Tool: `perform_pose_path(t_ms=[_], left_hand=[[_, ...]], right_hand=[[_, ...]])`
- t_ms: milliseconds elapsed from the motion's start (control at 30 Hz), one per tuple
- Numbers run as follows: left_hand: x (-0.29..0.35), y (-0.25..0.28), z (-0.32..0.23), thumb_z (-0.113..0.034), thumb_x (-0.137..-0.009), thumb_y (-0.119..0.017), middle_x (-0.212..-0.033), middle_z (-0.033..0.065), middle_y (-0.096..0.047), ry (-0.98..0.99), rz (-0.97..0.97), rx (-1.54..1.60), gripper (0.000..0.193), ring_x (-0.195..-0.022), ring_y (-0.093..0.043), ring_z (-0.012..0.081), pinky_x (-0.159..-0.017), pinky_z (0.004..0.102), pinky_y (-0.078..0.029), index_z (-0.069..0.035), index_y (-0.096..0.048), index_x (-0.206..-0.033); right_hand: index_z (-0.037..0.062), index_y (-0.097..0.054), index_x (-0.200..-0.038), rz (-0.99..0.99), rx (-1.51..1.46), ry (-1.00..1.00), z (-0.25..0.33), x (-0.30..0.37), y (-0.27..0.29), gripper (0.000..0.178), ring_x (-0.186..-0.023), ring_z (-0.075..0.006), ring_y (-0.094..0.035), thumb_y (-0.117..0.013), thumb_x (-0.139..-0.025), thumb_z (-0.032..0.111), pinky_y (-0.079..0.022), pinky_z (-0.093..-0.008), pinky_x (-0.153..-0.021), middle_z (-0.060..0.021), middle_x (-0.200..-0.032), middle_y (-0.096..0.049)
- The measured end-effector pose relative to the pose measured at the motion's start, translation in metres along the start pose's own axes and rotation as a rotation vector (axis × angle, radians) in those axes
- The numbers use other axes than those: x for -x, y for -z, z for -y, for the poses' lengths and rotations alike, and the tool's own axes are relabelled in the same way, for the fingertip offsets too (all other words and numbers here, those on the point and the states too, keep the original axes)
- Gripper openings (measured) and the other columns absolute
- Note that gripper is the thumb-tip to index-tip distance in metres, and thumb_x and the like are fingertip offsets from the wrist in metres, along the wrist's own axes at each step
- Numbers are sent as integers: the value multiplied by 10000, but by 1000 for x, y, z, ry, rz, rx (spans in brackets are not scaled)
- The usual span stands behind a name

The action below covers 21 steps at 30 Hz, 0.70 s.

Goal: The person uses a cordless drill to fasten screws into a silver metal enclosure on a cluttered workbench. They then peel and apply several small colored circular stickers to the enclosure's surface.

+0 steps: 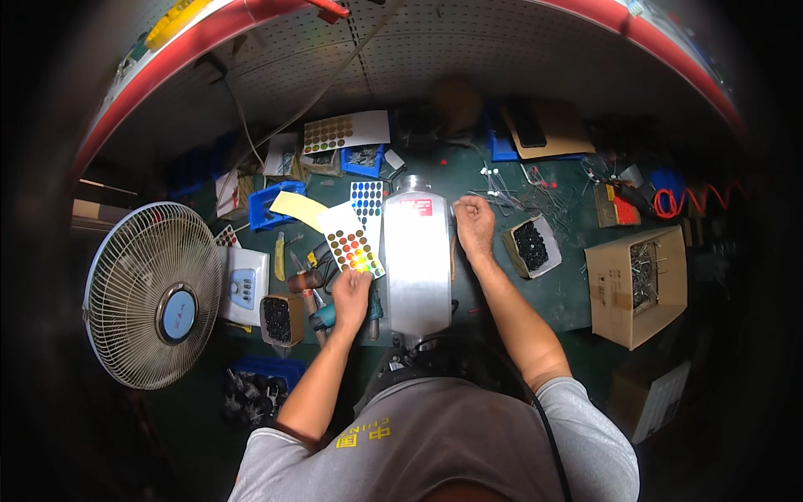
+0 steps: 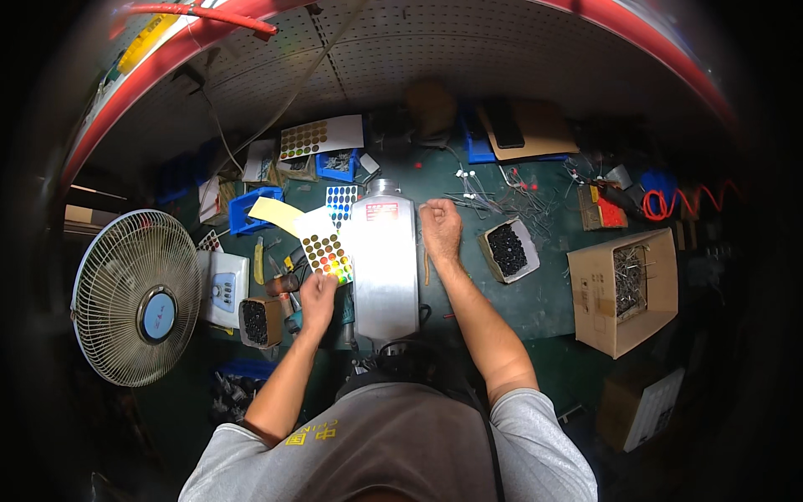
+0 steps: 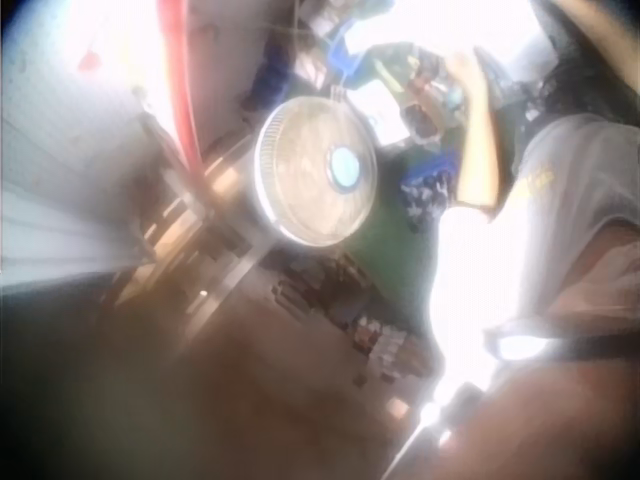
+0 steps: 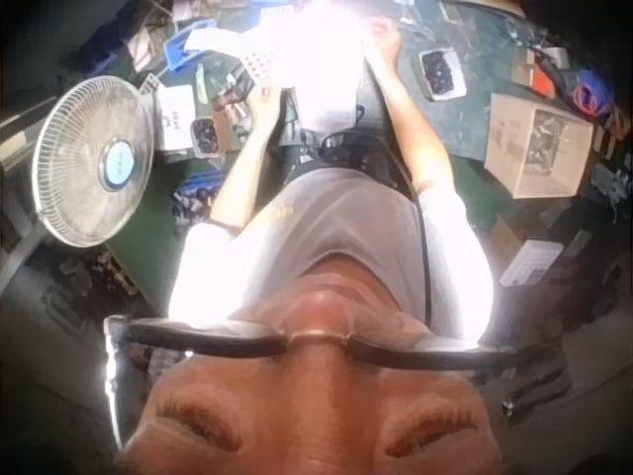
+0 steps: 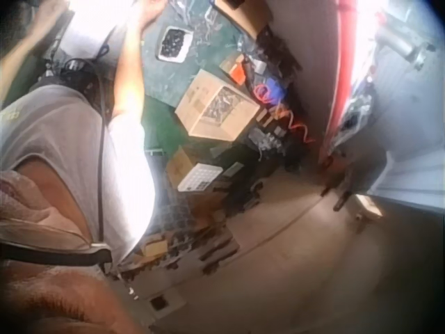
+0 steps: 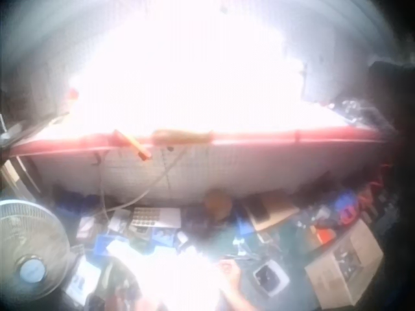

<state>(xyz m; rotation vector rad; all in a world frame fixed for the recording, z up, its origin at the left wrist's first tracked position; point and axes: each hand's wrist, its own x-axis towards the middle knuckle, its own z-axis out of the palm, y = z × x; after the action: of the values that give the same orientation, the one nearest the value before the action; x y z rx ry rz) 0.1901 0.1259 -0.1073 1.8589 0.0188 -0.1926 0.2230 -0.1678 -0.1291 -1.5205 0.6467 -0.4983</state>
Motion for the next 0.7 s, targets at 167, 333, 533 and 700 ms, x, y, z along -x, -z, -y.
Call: perform_pose_path(t_ms=[167,333,533,700], left_hand=[[77,20,44,-163,-955,-703,-657,-87,-451,181,42,-32,299,-607,-381,26,-535,237,-317,-60,-544,-725],[116,11,65,-177,-946,-711,-649,-72,-511,315,98,2,245,-575,-442,31,-508,242,-360,-51,-609,-763],[127,0,74,-162,-972,-683,-648,-80,-521,392,176,16,213,-560,-432,13,-496,224,-332,-58,-616,-798],[122,1,79,-122,-957,-672,-690,-49,-579,375,225,-17,136,-605,-489,27,-541,220,-390,-29,-652,-860]], right_hand=[[-44,-660,-1008,61,10,53,1,-12,-9,214,-757,-132,-648,-703,-891,131,-529,-274,-707,-80,-846,-697],[-39,-672,-976,96,4,-6,-12,-14,-8,193,-740,-134,-649,-692,-893,134,-528,-276,-692,-79,-826,-697],[-34,-677,-957,133,14,-59,-30,-4,1,174,-720,-129,-641,-673,-895,129,-519,-274,-666,-70,-796,-687],[9,-660,-978,155,3,-23,-40,-1,2,131,-656,-72,-602,-662,-932,132,-489,-229,-563,-5,-771,-651]])
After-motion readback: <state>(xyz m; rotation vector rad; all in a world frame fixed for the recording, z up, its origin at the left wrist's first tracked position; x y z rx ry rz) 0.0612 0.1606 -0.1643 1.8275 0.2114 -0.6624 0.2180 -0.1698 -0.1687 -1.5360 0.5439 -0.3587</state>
